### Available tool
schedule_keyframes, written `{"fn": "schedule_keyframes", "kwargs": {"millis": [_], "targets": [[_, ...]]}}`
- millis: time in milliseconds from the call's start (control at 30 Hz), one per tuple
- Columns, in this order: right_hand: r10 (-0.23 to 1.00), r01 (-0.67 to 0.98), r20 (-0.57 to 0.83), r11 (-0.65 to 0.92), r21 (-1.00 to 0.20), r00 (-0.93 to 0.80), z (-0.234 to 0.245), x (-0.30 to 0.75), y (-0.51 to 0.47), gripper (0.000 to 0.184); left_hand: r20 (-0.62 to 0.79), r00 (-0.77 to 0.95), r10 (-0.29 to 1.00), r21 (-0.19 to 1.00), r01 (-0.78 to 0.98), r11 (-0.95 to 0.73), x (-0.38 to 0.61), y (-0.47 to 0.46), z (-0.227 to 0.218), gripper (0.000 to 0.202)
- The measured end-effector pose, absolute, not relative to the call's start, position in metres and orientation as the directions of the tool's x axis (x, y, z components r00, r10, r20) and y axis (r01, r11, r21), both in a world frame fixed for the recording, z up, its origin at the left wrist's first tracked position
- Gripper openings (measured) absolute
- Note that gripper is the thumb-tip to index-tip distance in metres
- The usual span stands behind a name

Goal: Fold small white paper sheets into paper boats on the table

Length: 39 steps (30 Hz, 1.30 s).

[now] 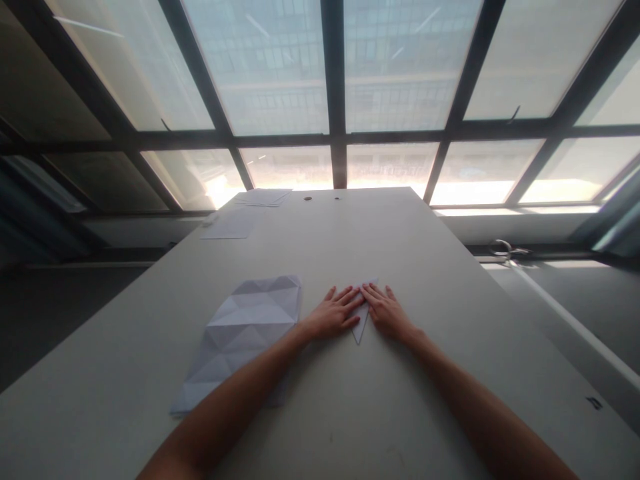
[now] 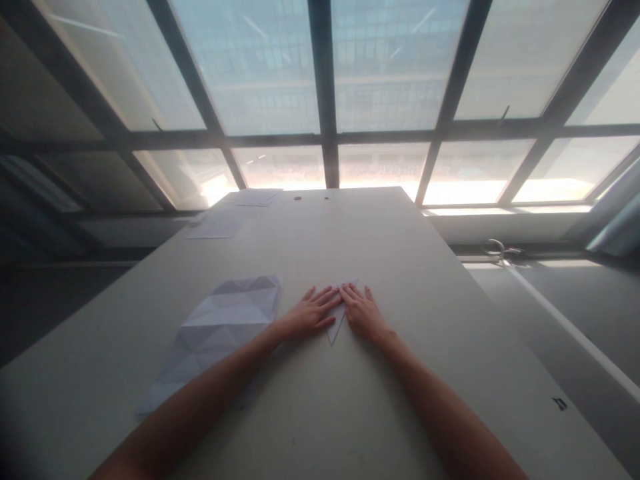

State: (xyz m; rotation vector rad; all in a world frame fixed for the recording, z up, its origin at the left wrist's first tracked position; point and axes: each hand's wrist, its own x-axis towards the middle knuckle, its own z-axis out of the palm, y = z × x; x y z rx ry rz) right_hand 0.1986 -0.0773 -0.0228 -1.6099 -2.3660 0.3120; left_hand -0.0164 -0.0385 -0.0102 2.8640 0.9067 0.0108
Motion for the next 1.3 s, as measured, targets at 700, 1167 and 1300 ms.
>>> {"fn": "schedule_keyframes", "kwargs": {"millis": [700, 1167, 1300], "targets": [[0.994, 0.958, 0.092, 0.076, -0.275, -0.053, -0.028, 0.207, -0.064, 0.06, -0.001, 0.81, 0.587, 0.146, 0.581, -0.801, -0.017, -0.04, -0.006, 0.059], [0.932, 0.868, 0.149, 0.362, -0.339, -0.33, -0.02, 0.192, -0.074, 0.057, -0.002, 0.858, 0.514, 0.19, 0.505, -0.842, -0.014, -0.046, 0.004, 0.062], [0.964, 0.916, 0.094, 0.265, -0.3, -0.248, -0.026, 0.19, -0.072, 0.06, 0.006, 0.849, 0.528, 0.162, 0.52, -0.839, -0.013, -0.046, 0.002, 0.069]]}}
